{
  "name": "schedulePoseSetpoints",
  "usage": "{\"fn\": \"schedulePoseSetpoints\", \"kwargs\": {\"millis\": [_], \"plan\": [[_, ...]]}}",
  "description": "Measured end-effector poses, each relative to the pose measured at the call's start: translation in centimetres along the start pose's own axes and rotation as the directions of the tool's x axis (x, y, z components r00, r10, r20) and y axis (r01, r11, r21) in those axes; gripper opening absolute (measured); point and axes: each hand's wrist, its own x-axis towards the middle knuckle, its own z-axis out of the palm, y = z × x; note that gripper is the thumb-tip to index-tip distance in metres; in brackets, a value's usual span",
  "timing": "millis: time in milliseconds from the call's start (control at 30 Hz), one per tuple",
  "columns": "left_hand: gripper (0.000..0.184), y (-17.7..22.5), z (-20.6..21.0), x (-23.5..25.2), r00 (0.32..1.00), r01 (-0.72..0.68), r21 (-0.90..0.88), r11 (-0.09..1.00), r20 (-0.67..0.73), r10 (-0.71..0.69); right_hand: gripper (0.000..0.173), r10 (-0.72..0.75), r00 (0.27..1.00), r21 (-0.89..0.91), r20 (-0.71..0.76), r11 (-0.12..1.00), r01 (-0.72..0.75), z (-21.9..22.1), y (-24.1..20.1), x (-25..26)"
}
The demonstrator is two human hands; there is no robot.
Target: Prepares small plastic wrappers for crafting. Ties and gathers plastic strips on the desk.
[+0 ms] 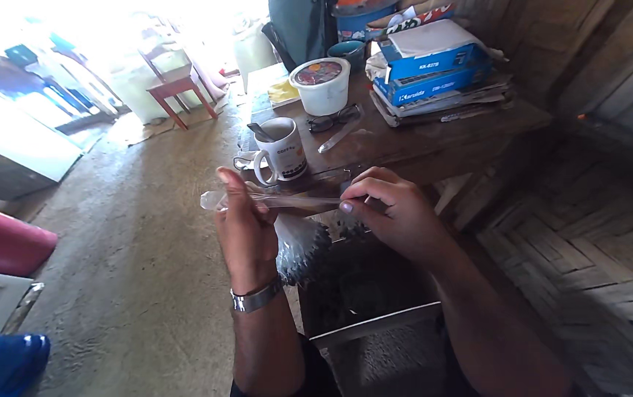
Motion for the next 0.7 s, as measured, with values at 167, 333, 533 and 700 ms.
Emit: {"fn": "schedulePoseSetpoints", "kwargs": {"millis": [167,333,533,700], "plan": [[0.060,-1.9,0.6,-0.4,0.900,-0.058,0.005,0.998,0.433,0.050,0.013,0.069,0.995,0.167,-0.078,0.985,-0.055,0.4,-0.6,0.0],[0.020,-4.9,2.8,-1.8,0.883,-0.009,0.171,0.985,0.463,-0.072,0.012,0.155,0.984,0.201,-0.083,0.970,-0.136,0.7,-0.4,-0.1],[0.016,-3.6,2.1,-1.1,0.941,0.054,0.069,0.996,0.331,-0.074,0.014,0.140,0.990,0.183,-0.016,0.974,-0.135,-0.2,-0.1,0.1],[0.019,-2.1,0.4,-0.1,0.975,0.102,-0.011,0.995,0.200,-0.098,0.016,0.112,0.993,0.160,0.036,0.980,-0.116,-0.6,0.1,0.0]]}}
